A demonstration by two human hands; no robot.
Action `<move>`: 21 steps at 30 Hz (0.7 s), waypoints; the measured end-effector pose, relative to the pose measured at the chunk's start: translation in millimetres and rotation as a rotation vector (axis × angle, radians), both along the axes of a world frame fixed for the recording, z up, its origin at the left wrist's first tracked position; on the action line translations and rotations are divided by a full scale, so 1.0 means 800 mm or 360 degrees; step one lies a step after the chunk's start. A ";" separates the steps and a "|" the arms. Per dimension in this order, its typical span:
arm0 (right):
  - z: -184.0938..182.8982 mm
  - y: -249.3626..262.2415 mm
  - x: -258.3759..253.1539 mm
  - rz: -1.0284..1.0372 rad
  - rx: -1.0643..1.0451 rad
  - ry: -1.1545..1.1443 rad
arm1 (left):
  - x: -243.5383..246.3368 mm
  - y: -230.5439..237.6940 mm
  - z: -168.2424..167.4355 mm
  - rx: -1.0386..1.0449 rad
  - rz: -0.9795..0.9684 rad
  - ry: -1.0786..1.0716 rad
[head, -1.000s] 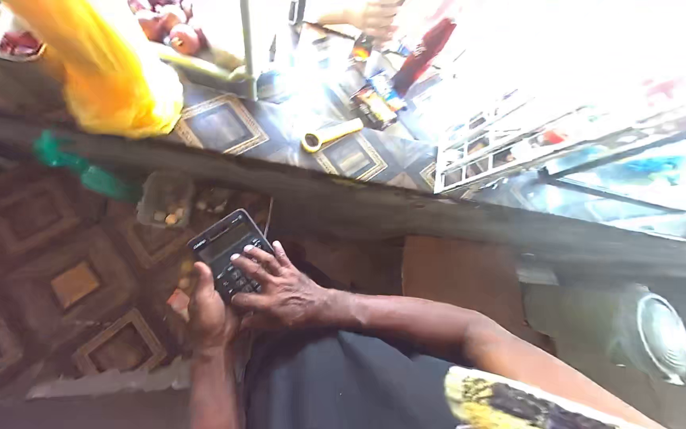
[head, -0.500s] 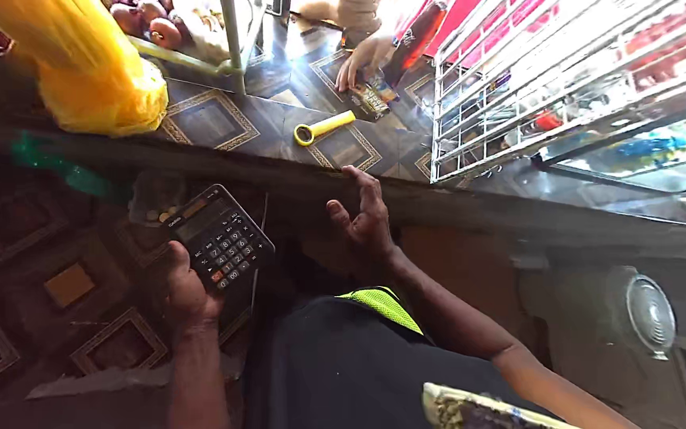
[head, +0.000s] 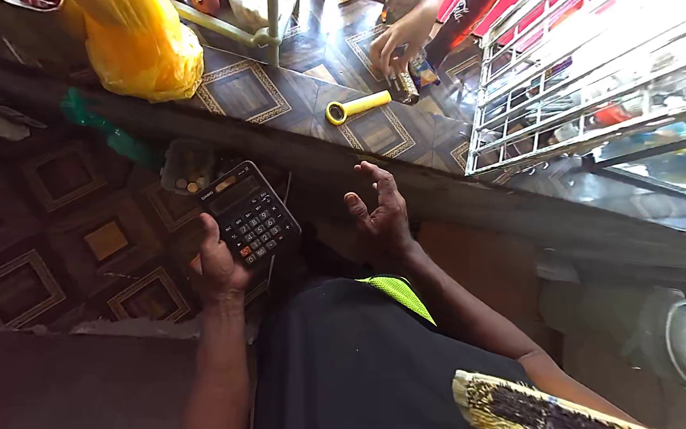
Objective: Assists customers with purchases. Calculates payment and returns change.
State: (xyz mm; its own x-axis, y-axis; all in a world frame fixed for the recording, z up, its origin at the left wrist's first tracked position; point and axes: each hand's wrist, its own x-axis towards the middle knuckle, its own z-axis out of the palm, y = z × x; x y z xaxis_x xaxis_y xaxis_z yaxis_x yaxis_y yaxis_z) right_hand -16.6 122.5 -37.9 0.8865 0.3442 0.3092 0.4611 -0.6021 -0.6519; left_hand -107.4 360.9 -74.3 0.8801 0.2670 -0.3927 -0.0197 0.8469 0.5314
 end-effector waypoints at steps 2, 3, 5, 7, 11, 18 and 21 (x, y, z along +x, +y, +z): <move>-0.001 -0.001 -0.001 0.0053 -0.0021 0.0036 | -0.004 -0.003 -0.004 -0.0050 -0.0016 -0.0027; -0.002 -0.001 -0.001 0.0083 -0.0033 0.0049 | -0.006 -0.003 -0.005 -0.0086 -0.0025 -0.0035; -0.004 0.002 -0.004 0.0133 -0.0034 0.0071 | -0.009 -0.004 -0.009 -0.0159 -0.0046 -0.0055; -0.003 0.007 -0.008 0.0151 -0.0028 0.0101 | -0.011 -0.003 -0.012 -0.0201 -0.0094 -0.0054; -0.003 0.009 -0.012 0.0157 -0.0051 0.0101 | -0.013 -0.001 -0.008 -0.0262 -0.0154 -0.0022; -0.004 0.012 -0.013 0.0123 0.0035 0.0045 | -0.011 -0.004 -0.006 -0.0144 -0.0129 0.0034; -0.004 0.009 -0.011 0.0109 0.0032 0.0035 | -0.012 -0.005 -0.012 -0.0179 -0.0096 0.0027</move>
